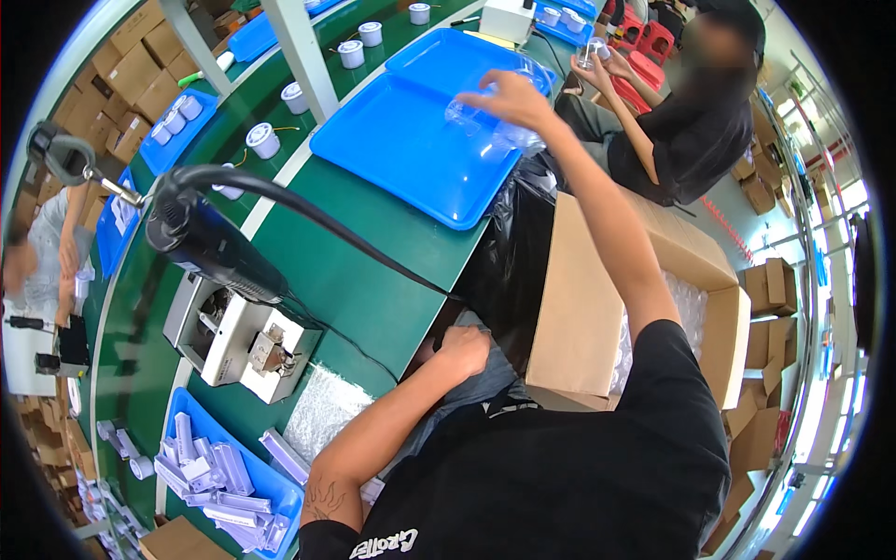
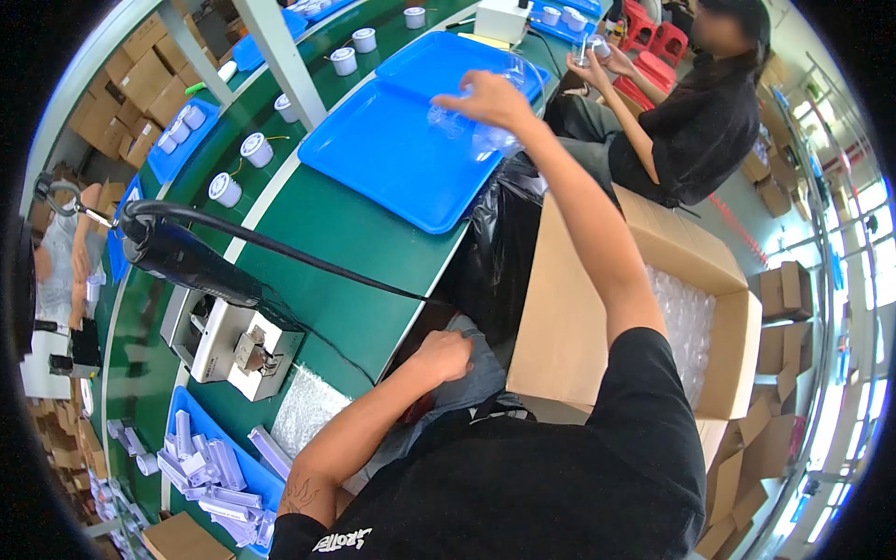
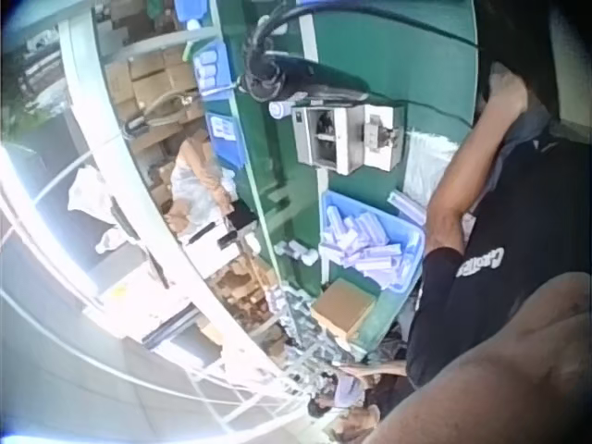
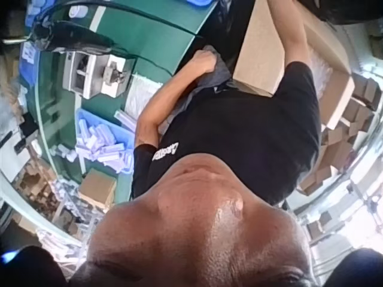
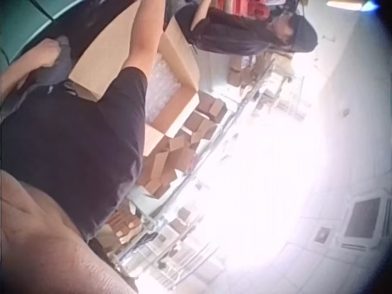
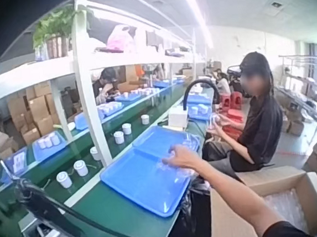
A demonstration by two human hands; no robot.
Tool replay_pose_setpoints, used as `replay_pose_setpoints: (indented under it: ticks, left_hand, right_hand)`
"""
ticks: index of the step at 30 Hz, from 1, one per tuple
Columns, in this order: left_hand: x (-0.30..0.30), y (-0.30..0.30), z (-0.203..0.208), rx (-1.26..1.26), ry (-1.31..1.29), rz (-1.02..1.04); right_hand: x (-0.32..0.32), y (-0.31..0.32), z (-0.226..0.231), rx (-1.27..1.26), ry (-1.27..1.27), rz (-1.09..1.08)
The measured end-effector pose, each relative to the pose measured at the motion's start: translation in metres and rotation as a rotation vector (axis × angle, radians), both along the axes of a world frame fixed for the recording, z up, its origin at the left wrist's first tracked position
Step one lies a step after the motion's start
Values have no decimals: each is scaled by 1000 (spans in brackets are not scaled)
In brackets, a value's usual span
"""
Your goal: Assembling small handheld electric fans using an electric screwdriver and packing them into boxes.
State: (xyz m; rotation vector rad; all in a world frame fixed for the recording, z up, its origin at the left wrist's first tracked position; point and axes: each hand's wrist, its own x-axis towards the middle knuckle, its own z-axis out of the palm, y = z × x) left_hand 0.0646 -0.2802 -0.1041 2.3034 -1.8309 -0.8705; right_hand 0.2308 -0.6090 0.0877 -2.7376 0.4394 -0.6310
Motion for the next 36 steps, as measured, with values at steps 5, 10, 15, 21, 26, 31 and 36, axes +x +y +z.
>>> replay_pose_setpoints:
  ticks: [5,10,15,21,26,31,36]
  left_hand:
    - [0,4,5,-14,-32,-6]
    - [-6,4,4,-68,-80,-52]
    - [5,4,27,26,-27,-24]
    - [7,-4,31,72,-15,-37]
    - [-3,-8,36,46,-16,-62]
    - [-3,-6,42,99,-16,-14]
    - [-2,-6,41,64,-40,-30]
  right_hand:
    - [15,15,-14,-198,295,-70]
    - [1,-23,6,-176,-96,-193]
    - [-73,-100,23,18,-411,26]
    - [-317,-115,1,445,-144,-209]
    - [-458,-178,-144,300,206,-600]
    - [-455,-140,-201,177,510,-770]
    - [-468,-140,-231,229,745,-826]
